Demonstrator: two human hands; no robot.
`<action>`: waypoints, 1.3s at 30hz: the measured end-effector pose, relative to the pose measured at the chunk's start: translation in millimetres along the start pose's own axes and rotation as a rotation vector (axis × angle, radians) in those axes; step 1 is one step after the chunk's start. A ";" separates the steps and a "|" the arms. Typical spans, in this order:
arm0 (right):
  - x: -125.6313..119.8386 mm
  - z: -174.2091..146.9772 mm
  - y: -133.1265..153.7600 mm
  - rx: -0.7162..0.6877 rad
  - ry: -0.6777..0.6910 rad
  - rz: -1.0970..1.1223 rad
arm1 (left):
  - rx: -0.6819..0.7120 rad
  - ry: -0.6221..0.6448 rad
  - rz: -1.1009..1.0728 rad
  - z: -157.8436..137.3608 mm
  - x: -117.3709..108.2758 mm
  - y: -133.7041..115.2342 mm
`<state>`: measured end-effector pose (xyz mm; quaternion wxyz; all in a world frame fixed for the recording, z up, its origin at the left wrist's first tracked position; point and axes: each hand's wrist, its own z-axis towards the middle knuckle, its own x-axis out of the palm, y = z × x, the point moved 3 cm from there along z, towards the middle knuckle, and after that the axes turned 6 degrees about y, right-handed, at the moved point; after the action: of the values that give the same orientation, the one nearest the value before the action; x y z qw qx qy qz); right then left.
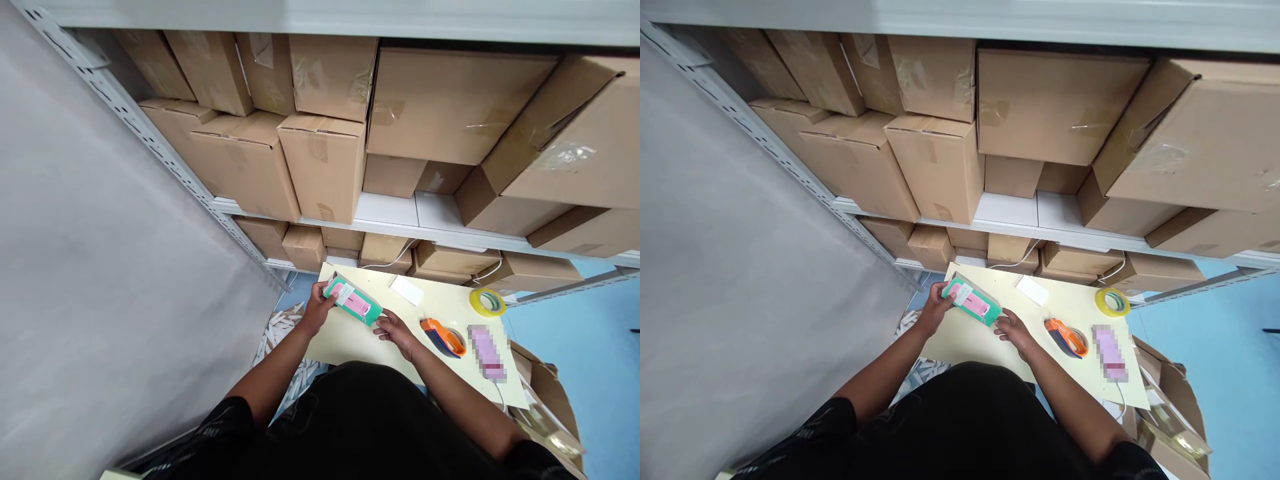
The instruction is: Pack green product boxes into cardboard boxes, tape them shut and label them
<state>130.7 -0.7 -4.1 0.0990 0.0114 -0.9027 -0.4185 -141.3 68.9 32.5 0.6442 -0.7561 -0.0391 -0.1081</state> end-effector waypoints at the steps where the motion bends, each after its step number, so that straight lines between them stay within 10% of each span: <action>1: -0.8 1.2 -0.2 0.005 -0.015 -0.022 | 0.027 -0.003 0.043 4.1 -4.4 -4.0; 13: -12.0 1.8 -35.6 0.135 -0.106 -0.168 | 0.151 0.093 0.647 87.5 -46.7 -29.5; 25: -16.3 -6.5 -69.6 0.212 -0.160 -0.213 | 0.215 0.260 0.708 147.0 -63.1 -12.0; 39: -7.5 1.1 -67.0 0.177 -0.164 -0.343 | 0.274 0.326 0.787 143.2 -61.8 -24.5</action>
<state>133.7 -42.6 -56.9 -0.0491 0.1393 -0.9258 -0.3479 -190.2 218.7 21.9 0.7283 -0.5942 0.3397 0.0338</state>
